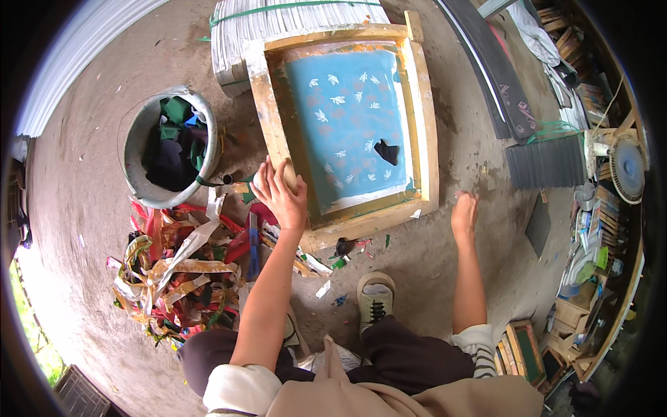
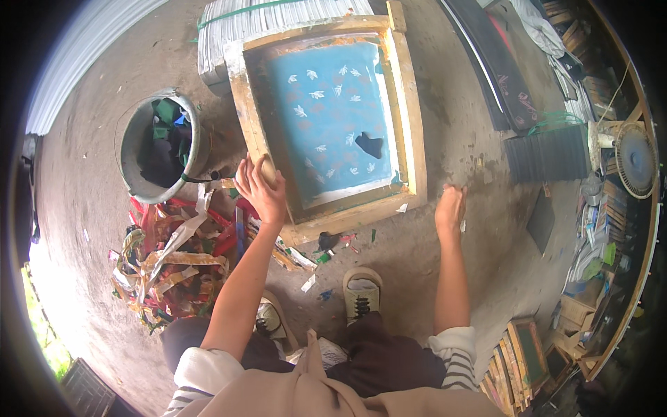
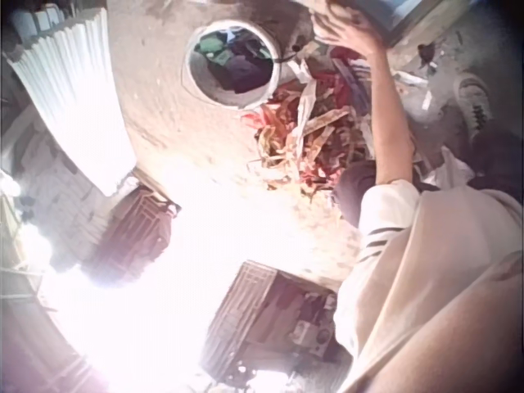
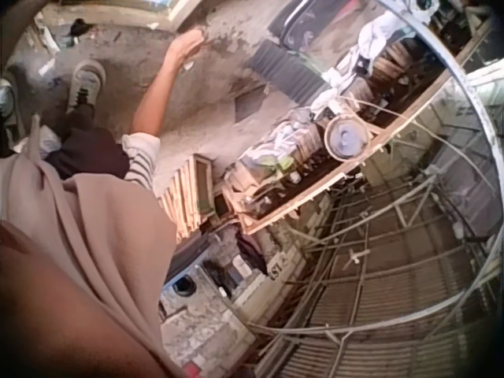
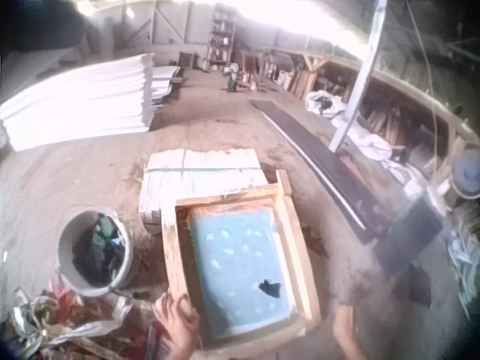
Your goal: The person sits on the floor and wipes a blue printing screen inside a wooden frame with a dark cloth. They repeatedly rub the surface, flip the frame over, and continue wiping the reverse side.
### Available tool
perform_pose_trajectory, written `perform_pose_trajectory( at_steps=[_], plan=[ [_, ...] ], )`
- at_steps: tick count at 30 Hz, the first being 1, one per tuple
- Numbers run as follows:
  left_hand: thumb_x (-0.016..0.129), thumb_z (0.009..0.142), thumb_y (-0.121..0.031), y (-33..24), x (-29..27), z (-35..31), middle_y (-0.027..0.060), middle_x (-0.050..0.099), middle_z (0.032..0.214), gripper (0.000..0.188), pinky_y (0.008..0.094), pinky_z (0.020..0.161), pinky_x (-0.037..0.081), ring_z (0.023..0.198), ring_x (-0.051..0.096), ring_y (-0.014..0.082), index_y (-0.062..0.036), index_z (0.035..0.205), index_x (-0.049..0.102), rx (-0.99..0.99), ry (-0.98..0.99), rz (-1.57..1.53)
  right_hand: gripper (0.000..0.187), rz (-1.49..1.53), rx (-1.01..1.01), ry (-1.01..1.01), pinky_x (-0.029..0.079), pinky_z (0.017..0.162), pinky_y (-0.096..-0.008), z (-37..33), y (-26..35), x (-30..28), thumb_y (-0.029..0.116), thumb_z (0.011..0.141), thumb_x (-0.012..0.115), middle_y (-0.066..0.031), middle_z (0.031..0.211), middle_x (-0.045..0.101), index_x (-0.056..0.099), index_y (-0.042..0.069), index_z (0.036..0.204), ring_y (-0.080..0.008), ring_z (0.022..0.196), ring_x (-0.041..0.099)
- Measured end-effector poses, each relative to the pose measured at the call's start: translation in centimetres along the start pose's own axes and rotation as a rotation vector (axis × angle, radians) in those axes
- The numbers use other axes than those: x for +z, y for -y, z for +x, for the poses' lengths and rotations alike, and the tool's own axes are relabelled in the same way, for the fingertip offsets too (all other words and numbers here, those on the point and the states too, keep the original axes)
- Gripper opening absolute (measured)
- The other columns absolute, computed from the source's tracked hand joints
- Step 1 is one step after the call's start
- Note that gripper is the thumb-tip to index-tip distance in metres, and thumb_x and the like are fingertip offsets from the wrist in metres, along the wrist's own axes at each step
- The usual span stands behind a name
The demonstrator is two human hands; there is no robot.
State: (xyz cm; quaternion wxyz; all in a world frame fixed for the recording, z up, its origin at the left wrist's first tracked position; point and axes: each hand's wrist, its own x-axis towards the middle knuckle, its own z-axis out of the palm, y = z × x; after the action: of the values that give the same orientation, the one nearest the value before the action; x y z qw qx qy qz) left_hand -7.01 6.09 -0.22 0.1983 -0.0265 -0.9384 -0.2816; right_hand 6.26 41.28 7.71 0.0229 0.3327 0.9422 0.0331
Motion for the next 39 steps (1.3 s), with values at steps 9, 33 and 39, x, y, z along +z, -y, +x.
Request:
perform_pose_trajectory(
  at_steps=[9, 33, 39],
  plan=[
    [0.064, 0.082, -0.023, -0.1, -0.1, 0.1, 0.0103, 0.046, 0.143, 0.05, 0.0543, 0.114, 0.015, 0.137, 0.035, 0.0288, -0.0139, 0.129, 0.05, 0.024, -0.022, 0.021, 0.017, 0.176, -0.548, -0.203, 0.04, 0.09, -0.0399, 0.4, 6.0, 2.1, 0.015, 0.076, 0.074, -0.005, 0.1, 0.055, 0.068, 0.009, 0.09, -0.0223, 0.101, 0.051],
    [0.066, 0.077, -0.013, -0.1, -0.1, 0.1, 0.0149, 0.049, 0.137, 0.052, 0.0516, 0.112, 0.019, 0.134, 0.035, 0.0326, -0.0098, 0.127, 0.05, 0.065, -0.025, 0.037, 0.025, -0.265, -0.595, -0.373, 0.034, 0.102, -0.0541, 2.5, 7.2, 7.9, 0.019, 0.072, 0.071, -0.0041, 0.112, 0.054, 0.067, 0.006, 0.092, -0.0213, 0.107, 0.049],
    [0.065, 0.08, -0.017, 0.0, 0.0, 0.2, 0.0135, 0.047, 0.139, 0.05, 0.052, 0.113, 0.017, 0.135, 0.035, 0.0316, -0.0104, 0.127, 0.05, 0.07, -0.031, 0.036, 0.022, -0.14, -0.607, -0.368, 0.036, 0.102, -0.0538, 2.6, 6.8, 7.9, 0.013, 0.073, 0.069, -0.0035, 0.111, 0.053, 0.066, 0.005, 0.092, -0.0216, 0.108, 0.049]
  ],
)
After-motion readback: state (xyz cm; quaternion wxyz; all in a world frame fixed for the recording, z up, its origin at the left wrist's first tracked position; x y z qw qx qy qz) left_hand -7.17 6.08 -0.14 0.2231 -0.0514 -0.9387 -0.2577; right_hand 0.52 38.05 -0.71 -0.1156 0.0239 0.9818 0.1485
